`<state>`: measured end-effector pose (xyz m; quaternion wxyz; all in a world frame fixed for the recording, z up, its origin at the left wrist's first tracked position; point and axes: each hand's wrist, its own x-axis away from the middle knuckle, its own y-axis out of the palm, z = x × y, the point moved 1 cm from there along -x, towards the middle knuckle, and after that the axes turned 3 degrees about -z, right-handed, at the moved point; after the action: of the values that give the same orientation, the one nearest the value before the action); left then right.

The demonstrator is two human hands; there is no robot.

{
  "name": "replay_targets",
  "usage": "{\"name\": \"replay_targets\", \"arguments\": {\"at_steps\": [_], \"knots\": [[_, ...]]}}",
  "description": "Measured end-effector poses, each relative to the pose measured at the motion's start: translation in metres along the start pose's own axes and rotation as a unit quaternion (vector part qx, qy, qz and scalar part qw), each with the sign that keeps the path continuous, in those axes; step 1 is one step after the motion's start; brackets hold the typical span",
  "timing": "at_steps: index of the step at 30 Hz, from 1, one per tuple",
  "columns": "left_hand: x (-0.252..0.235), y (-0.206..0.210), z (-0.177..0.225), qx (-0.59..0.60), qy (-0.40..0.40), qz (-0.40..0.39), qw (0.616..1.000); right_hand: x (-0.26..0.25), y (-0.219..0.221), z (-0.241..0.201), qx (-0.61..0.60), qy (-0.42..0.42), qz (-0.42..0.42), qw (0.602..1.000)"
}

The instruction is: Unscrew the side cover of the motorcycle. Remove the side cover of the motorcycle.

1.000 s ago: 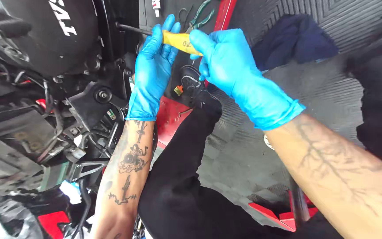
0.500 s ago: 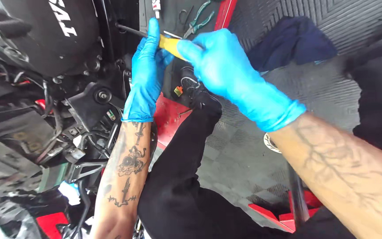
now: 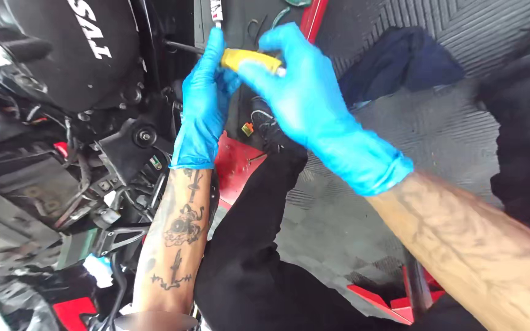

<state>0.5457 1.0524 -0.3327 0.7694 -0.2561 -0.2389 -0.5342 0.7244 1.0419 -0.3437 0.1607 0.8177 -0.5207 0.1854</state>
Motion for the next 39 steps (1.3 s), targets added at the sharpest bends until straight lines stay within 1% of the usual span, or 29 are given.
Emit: {"name": "replay_targets", "arguments": {"at_steps": [1, 2, 5, 6, 8, 9, 10, 11, 13, 14, 16, 17, 18, 20, 21, 22, 24, 25, 27, 28, 29, 30, 32, 33, 34, 35, 36, 37, 39], "knots": [[-0.001, 0.0, 0.0, -0.002, -0.007, 0.008, 1.0, 0.004, 0.002, 0.002, 0.072, -0.068, 0.011, 0.995], [0.002, -0.001, 0.002, 0.018, -0.016, -0.01, 1.0, 0.005, 0.006, 0.003, 0.085, -0.085, 0.024, 0.992], [0.01, -0.003, 0.004, 0.086, -0.007, -0.097, 0.992, -0.009, 0.006, 0.001, -0.098, 0.093, 0.007, 0.991], [0.009, -0.006, 0.002, 0.059, 0.005, -0.085, 0.995, -0.009, 0.005, 0.0, -0.083, 0.089, 0.021, 0.992], [0.003, -0.004, 0.002, -0.006, 0.009, -0.008, 1.0, 0.0, 0.001, 0.0, 0.06, -0.026, 0.029, 0.997], [0.004, -0.001, 0.003, -0.014, -0.001, 0.015, 1.0, 0.001, 0.002, 0.002, 0.093, -0.061, 0.035, 0.993], [0.006, 0.001, 0.004, -0.009, -0.013, 0.013, 1.0, 0.001, 0.001, 0.002, 0.068, -0.03, 0.025, 0.997], [0.009, 0.003, 0.006, 0.018, -0.02, -0.016, 1.0, -0.004, -0.001, 0.001, -0.005, 0.041, 0.001, 0.999], [0.012, 0.0, 0.005, 0.043, -0.019, -0.047, 0.998, -0.01, -0.007, -0.001, -0.112, 0.152, -0.043, 0.981], [0.009, 0.0, 0.003, 0.02, -0.016, -0.027, 0.999, -0.009, -0.008, 0.0, -0.074, 0.132, -0.024, 0.988], [0.004, 0.0, 0.002, -0.021, -0.028, 0.014, 0.999, -0.003, -0.006, 0.003, 0.069, 0.016, -0.001, 0.998], [0.005, 0.003, 0.003, -0.028, -0.04, 0.021, 0.999, -0.001, -0.004, 0.006, 0.091, -0.017, 0.013, 0.996], [0.007, 0.006, 0.005, -0.019, -0.051, 0.013, 0.998, -0.003, -0.003, 0.007, 0.058, 0.011, 0.006, 0.998], [0.011, 0.007, 0.005, 0.029, -0.051, -0.042, 0.997, -0.009, -0.005, 0.007, -0.091, 0.141, -0.048, 0.985], [0.012, 0.005, 0.001, 0.038, -0.045, -0.044, 0.997, -0.008, -0.004, 0.008, -0.105, 0.163, -0.052, 0.98], [0.007, 0.005, -0.001, 0.022, -0.037, -0.032, 0.999, -0.006, -0.005, 0.009, -0.058, 0.121, -0.027, 0.991], [0.001, 0.005, -0.002, -0.039, -0.031, 0.029, 0.998, 0.002, -0.001, 0.012, 0.085, -0.036, 0.019, 0.996], [0.002, 0.006, 0.0, -0.052, -0.029, 0.043, 0.997, 0.003, 0.002, 0.012, 0.091, -0.057, 0.029, 0.994], [0.005, 0.009, 0.004, -0.003, -0.037, 0.004, 0.999, -0.003, -0.001, 0.008, -0.063, 0.079, -0.02, 0.995], [0.008, 0.007, 0.002, 0.026, -0.034, -0.021, 0.999, -0.004, -0.001, 0.007, -0.131, 0.14, -0.062, 0.98], [0.008, 0.005, -0.001, 0.03, -0.03, -0.031, 0.999, -0.002, -0.002, 0.007, -0.126, 0.143, -0.065, 0.98], [0.003, 0.007, -0.001, 0.017, -0.02, -0.023, 0.999, -0.002, -0.002, 0.007, -0.054, 0.085, -0.043, 0.994], [0.002, 0.007, 0.0, -0.005, -0.023, 0.018, 1.0, 0.005, 0.007, 0.009, 0.085, -0.047, 0.005, 0.995], [0.004, 0.008, 0.003, 0.001, -0.027, 0.017, 0.999, 0.006, 0.01, 0.008, 0.07, -0.045, 0.012, 0.996], [0.005, 0.008, 0.006, 0.028, -0.033, -0.013, 0.999, 0.003, 0.009, 0.006, -0.023, 0.024, -0.011, 0.999], [0.007, 0.003, 0.008, 0.06, -0.031, -0.06, 0.996, -0.003, 0.008, 0.004, -0.147, 0.111, -0.045, 0.982], [0.012, -0.002, 0.004, 0.074, -0.025, -0.085, 0.993, -0.003, 0.007, 0.004, -0.22, 0.168, -0.071, 0.958], [0.011, -0.004, 0.002, 0.057, -0.011, -0.084, 0.995, -0.002, 0.006, 0.002, -0.193, 0.157, -0.053, 0.967], [0.002, -0.003, 0.003, -0.001, 0.013, -0.033, 0.999, 0.002, 0.004, -0.001, 0.015, 0.001, -0.012, 1.0]]}}
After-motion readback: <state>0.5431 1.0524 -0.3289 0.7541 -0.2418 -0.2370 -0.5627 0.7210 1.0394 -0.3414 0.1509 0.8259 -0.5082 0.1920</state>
